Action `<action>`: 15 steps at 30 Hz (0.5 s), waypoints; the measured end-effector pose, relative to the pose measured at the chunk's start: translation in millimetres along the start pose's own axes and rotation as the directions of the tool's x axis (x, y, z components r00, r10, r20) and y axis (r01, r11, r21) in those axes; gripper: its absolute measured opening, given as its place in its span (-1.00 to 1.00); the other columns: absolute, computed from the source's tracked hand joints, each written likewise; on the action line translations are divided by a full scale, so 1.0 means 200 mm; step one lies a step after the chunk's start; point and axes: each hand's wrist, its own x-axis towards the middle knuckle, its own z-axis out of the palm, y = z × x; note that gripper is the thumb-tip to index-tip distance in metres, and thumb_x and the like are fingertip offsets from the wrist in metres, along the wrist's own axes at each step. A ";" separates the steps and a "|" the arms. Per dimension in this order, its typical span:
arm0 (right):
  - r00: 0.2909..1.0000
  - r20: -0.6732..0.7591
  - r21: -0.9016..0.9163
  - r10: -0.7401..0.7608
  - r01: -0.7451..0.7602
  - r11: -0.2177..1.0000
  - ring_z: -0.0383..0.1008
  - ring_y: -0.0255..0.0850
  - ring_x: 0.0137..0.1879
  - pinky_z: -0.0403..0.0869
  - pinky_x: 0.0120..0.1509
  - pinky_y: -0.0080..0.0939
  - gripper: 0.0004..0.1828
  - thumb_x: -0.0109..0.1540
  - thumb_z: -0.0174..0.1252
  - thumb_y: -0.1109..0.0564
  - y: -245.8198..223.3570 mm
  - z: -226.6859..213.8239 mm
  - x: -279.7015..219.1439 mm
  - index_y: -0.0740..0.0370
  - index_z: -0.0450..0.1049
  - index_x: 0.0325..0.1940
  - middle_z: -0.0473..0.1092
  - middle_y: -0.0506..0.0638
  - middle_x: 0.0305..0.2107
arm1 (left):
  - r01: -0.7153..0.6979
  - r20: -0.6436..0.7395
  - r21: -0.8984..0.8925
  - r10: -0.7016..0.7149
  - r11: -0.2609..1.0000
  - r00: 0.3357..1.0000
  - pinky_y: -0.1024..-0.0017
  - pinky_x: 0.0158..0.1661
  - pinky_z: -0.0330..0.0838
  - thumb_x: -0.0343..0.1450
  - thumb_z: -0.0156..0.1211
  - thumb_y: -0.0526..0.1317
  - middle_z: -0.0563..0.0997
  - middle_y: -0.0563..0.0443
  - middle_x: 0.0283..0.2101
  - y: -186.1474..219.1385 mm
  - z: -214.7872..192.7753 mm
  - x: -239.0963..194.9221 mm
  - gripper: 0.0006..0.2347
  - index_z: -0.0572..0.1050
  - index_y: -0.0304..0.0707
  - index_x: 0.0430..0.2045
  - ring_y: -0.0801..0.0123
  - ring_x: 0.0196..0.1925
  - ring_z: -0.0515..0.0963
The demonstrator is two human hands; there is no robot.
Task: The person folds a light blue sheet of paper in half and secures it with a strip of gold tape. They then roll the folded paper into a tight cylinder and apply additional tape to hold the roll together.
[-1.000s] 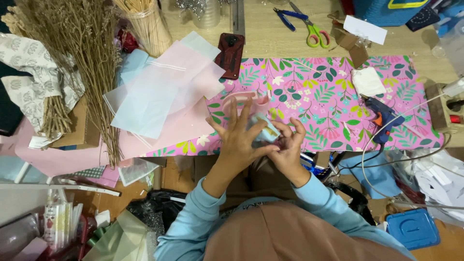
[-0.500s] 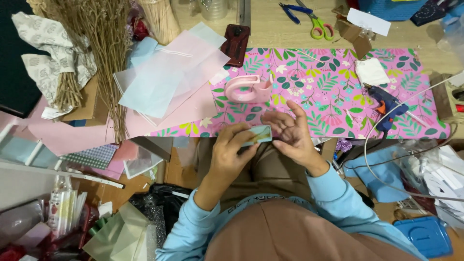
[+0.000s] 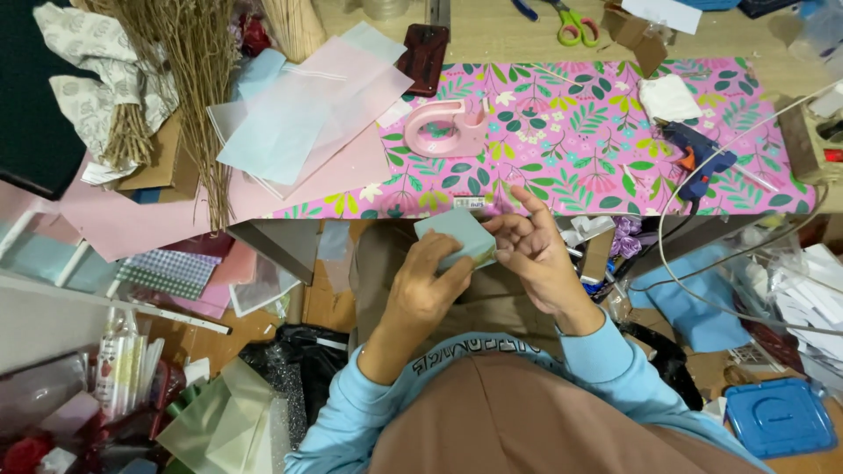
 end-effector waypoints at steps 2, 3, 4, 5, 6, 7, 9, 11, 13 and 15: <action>1.000 0.000 -0.016 -0.006 0.006 1.000 0.49 -0.22 0.09 0.47 0.17 -0.30 0.01 0.12 0.17 0.49 -0.02 0.01 0.01 0.16 -0.09 0.58 0.43 0.20 -0.05 | -0.020 0.010 0.031 0.020 0.999 1.000 0.12 -0.08 0.63 0.43 0.26 -0.33 0.54 -0.19 -0.21 0.01 0.02 0.00 -0.93 0.57 -0.23 -0.26 0.01 -0.16 0.62; 1.000 -0.001 -0.030 -0.008 0.008 1.000 0.49 -0.17 0.12 0.49 0.19 -0.25 0.04 0.10 0.19 0.50 -0.03 0.01 0.01 0.16 -0.10 0.59 0.42 0.21 -0.05 | -0.036 0.023 0.064 0.035 0.997 0.999 0.12 -0.07 0.63 0.41 0.31 -0.35 0.54 -0.20 -0.22 0.01 0.03 0.00 -0.92 0.58 -0.23 -0.28 0.01 -0.16 0.62; 1.000 0.003 -0.032 -0.013 0.013 0.999 0.49 -0.17 0.12 0.49 0.19 -0.25 0.04 0.10 0.19 0.50 -0.04 0.02 0.02 0.16 -0.10 0.59 0.42 0.21 -0.05 | -0.041 0.019 0.065 0.040 0.997 0.999 0.12 -0.07 0.63 0.41 0.31 -0.35 0.54 -0.20 -0.22 0.01 0.01 0.01 -0.92 0.58 -0.23 -0.28 0.01 -0.16 0.62; 1.000 -0.012 -0.055 -0.013 0.012 0.998 0.49 -0.19 0.11 0.49 0.20 -0.24 0.05 0.09 0.20 0.51 -0.04 0.02 0.02 0.17 -0.09 0.58 0.43 0.19 -0.07 | -0.045 0.046 0.067 0.042 0.997 0.998 0.11 -0.05 0.61 0.42 0.28 -0.35 0.52 -0.20 -0.20 0.02 0.00 0.01 -0.90 0.59 -0.21 -0.23 0.03 -0.15 0.59; 1.000 -0.026 -0.078 -0.013 0.011 0.997 0.49 -0.21 0.10 0.48 0.21 -0.24 0.06 0.08 0.21 0.51 -0.05 0.02 0.02 0.17 -0.08 0.58 0.44 0.16 -0.09 | -0.048 0.072 0.069 0.043 0.996 0.996 0.09 -0.02 0.60 0.44 0.25 -0.35 0.50 -0.20 -0.19 0.02 -0.02 0.01 -0.87 0.60 -0.19 -0.18 0.04 -0.13 0.57; 1.000 -0.026 -0.078 -0.014 0.011 0.997 0.49 -0.21 0.10 0.48 0.21 -0.24 0.06 0.08 0.21 0.51 -0.05 0.02 0.03 0.17 -0.08 0.58 0.44 0.16 -0.09 | -0.049 0.072 0.069 0.044 0.996 0.996 0.09 -0.02 0.60 0.44 0.25 -0.35 0.50 -0.20 -0.19 0.03 -0.02 0.02 -0.87 0.60 -0.19 -0.18 0.04 -0.13 0.57; 0.997 0.000 -0.193 -0.072 0.071 0.979 0.48 -0.21 0.10 0.49 0.22 -0.22 0.11 0.05 0.25 0.54 -0.06 0.00 0.05 0.17 -0.09 0.58 0.43 0.14 -0.08 | -0.077 0.090 0.097 0.069 0.992 0.994 0.11 0.02 0.59 0.43 0.25 -0.37 0.50 -0.20 -0.20 0.04 -0.02 0.04 -0.81 0.61 -0.15 -0.11 0.06 -0.12 0.56; 0.996 0.021 -0.162 -0.085 0.087 0.983 0.51 -0.19 0.04 0.52 0.18 -0.23 0.13 0.05 0.23 0.58 -0.06 -0.01 0.05 0.16 -0.12 0.59 0.44 0.14 -0.18 | -0.069 0.086 0.089 0.062 0.994 0.994 0.12 0.02 0.58 0.42 0.26 -0.39 0.50 -0.21 -0.19 0.03 0.00 0.03 -0.81 0.62 -0.18 -0.12 0.07 -0.11 0.57; 0.994 0.043 -0.131 -0.102 0.106 0.986 0.54 -0.17 -0.02 0.55 0.13 -0.23 0.15 0.05 0.22 0.61 -0.07 -0.02 0.06 0.16 -0.15 0.60 0.44 0.14 -0.28 | -0.064 0.081 0.082 0.058 0.995 0.995 0.13 0.03 0.57 0.42 0.27 -0.41 0.51 -0.22 -0.19 0.02 0.01 0.02 -0.81 0.63 -0.20 -0.13 0.07 -0.10 0.57; 0.986 0.095 -0.232 -0.139 0.158 0.960 0.53 -0.19 -0.04 0.56 0.11 -0.24 0.17 0.04 0.25 0.61 -0.08 0.00 0.07 0.19 -0.14 0.61 0.47 0.13 -0.33 | -0.047 0.094 0.073 0.040 0.996 0.995 0.10 0.05 0.55 0.42 0.26 -0.42 0.50 -0.25 -0.20 0.02 0.01 0.01 -0.78 0.61 -0.24 -0.06 0.03 -0.09 0.57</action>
